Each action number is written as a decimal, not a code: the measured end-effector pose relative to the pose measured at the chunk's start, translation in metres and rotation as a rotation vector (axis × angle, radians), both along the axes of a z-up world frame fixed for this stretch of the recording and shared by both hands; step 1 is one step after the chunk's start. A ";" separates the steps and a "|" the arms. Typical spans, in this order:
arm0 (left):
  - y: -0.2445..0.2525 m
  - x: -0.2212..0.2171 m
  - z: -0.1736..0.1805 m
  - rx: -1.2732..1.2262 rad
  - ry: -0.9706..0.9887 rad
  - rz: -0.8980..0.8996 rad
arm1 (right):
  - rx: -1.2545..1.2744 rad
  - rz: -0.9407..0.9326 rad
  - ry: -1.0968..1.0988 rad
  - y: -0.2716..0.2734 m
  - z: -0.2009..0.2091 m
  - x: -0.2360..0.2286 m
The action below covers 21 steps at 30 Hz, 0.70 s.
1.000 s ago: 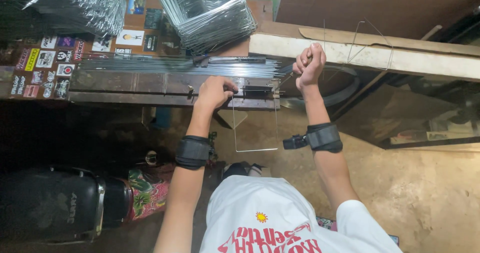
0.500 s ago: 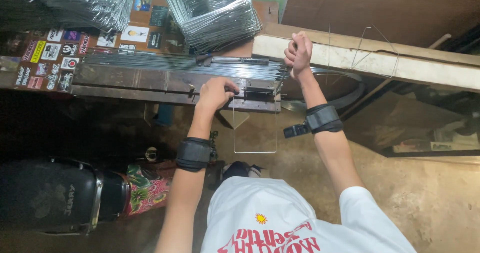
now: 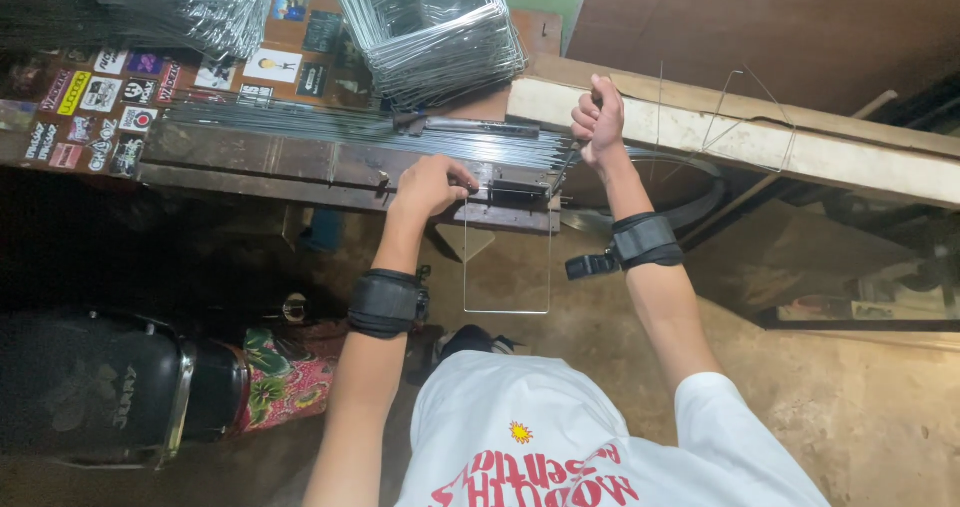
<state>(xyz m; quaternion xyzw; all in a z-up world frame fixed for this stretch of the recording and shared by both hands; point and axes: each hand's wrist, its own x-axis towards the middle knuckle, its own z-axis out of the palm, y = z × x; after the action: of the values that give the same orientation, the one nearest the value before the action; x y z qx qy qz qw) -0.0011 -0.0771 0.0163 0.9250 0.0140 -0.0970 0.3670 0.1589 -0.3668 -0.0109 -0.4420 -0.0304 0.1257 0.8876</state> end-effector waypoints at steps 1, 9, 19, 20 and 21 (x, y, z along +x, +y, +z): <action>0.000 0.000 0.001 0.000 -0.001 0.002 | 0.000 0.002 -0.001 -0.001 -0.003 0.003; 0.004 0.002 0.008 -0.002 0.042 -0.025 | -0.040 0.035 0.003 0.006 0.009 0.004; 0.004 0.001 0.008 0.006 0.026 -0.022 | -0.104 0.103 0.050 0.012 0.003 0.014; 0.003 0.001 0.010 0.003 0.034 -0.022 | -0.106 0.116 0.044 0.013 0.002 0.016; 0.003 0.001 0.012 -0.001 0.042 -0.022 | -0.108 0.128 0.037 0.014 0.001 0.017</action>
<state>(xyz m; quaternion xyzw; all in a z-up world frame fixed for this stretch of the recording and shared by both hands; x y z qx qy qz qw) -0.0003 -0.0739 0.0282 0.9227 0.0113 -0.1206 0.3661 0.1763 -0.3528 -0.0100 -0.4841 -0.0352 0.1918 0.8530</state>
